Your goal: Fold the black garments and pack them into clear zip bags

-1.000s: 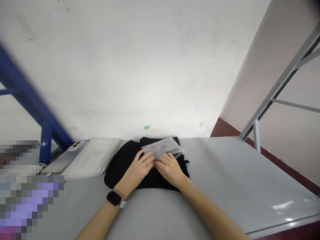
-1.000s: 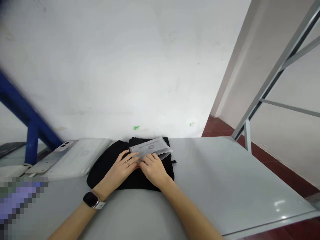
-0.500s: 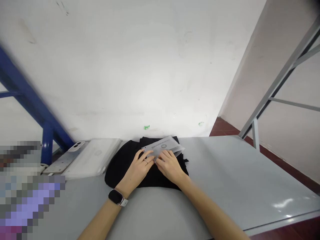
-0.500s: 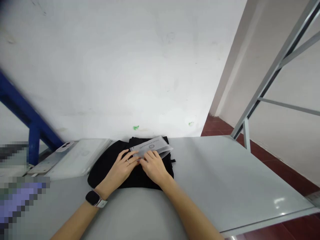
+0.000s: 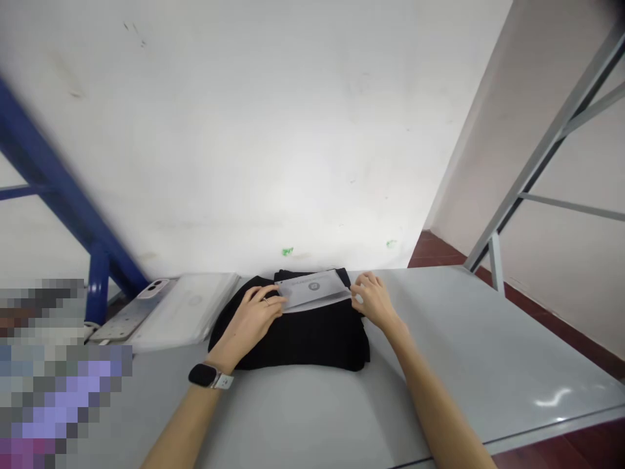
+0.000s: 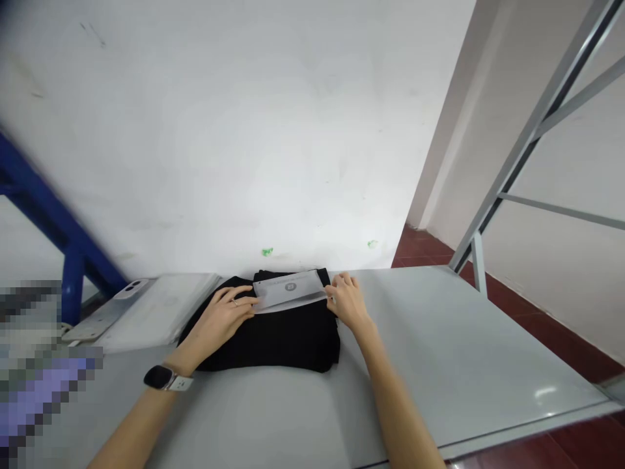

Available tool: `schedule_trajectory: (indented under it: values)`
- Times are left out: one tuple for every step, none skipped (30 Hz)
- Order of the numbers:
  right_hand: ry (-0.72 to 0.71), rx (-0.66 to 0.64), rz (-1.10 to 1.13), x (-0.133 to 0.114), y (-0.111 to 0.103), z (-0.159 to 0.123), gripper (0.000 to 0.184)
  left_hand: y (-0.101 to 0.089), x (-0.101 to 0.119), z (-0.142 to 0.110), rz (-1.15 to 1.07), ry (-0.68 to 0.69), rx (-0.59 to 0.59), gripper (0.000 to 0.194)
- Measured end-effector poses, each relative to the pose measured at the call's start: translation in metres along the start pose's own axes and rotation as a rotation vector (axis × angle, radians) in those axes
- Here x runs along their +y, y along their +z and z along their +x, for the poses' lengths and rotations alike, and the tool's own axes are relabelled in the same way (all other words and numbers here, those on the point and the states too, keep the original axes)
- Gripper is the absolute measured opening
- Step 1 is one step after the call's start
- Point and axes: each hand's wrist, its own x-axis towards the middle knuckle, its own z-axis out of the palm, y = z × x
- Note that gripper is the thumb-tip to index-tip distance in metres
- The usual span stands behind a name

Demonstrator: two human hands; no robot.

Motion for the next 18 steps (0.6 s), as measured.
schedule_trajectory:
  values:
    - [-0.006, -0.038, 0.025, -0.001, -0.003, 0.0, 0.015, -0.001, -0.003, -0.001, -0.039, -0.007, -0.047, 0.026]
    - [-0.011, -0.08, 0.055, -0.002, -0.007, -0.001, 0.015, -0.003, -0.005, -0.002, -0.075, -0.023, -0.094, 0.025]
    - [-0.011, -0.126, 0.092, -0.003, -0.012, -0.001, 0.015, -0.006, -0.007, -0.003, -0.106, -0.05, -0.145, 0.024]
    - [-0.008, -0.176, 0.136, -0.003, -0.018, -0.002, 0.016, -0.011, -0.009, -0.004, -0.132, -0.083, -0.2, 0.022]
    - [-0.003, -0.231, 0.191, -0.004, -0.025, -0.004, 0.016, -0.017, -0.01, -0.006, -0.157, -0.112, -0.258, 0.019]
    - [0.004, -0.289, 0.255, -0.004, -0.033, -0.005, 0.015, -0.023, -0.009, -0.008, -0.186, -0.135, -0.309, 0.016]
    - [0.007, -0.345, 0.327, -0.005, -0.041, -0.006, 0.012, -0.029, -0.008, -0.009, -0.218, -0.153, -0.345, 0.012]
    - [0.004, -0.396, 0.404, -0.006, -0.048, -0.006, 0.007, -0.035, -0.006, -0.01, -0.253, -0.163, -0.36, 0.011]
    - [-0.002, -0.43, 0.479, -0.008, -0.053, -0.005, 0.006, -0.038, -0.003, -0.009, -0.289, -0.17, -0.348, 0.015]
    - [-0.006, -0.437, 0.543, -0.012, -0.055, -0.003, 0.017, -0.04, 0.002, -0.007, -0.318, -0.179, -0.31, 0.022]
    - [-0.004, -0.408, 0.585, -0.018, -0.054, 0.0, 0.029, -0.039, 0.007, -0.003, -0.336, -0.189, -0.259, 0.028]
    - [0.007, -0.348, 0.598, -0.025, -0.049, 0.003, 0.037, -0.034, 0.014, 0.002, -0.338, -0.196, -0.2, 0.034]
    - [0.024, -0.269, 0.583, -0.034, -0.04, 0.007, 0.041, -0.027, 0.021, 0.009, -0.321, -0.204, -0.141, 0.037]
    - [0.048, -0.185, 0.538, -0.043, -0.028, 0.011, 0.043, -0.018, 0.027, 0.016, -0.289, -0.193, -0.102, 0.04]
    - [0.069, -0.131, 0.468, -0.053, -0.014, 0.013, 0.044, -0.007, 0.033, 0.024, -0.245, -0.18, -0.066, 0.041]
    - [0.063, -0.128, 0.405, -0.061, 0.0, 0.015, 0.046, 0.005, 0.037, 0.03, -0.193, -0.168, -0.061, 0.042]
    - [0.047, -0.14, 0.352, -0.069, 0.014, 0.015, 0.046, 0.016, 0.04, 0.036, -0.143, -0.16, -0.069, 0.042]
    - [0.038, -0.146, 0.297, -0.075, 0.026, 0.014, 0.047, 0.027, 0.042, 0.039, -0.099, -0.157, -0.081, 0.042]
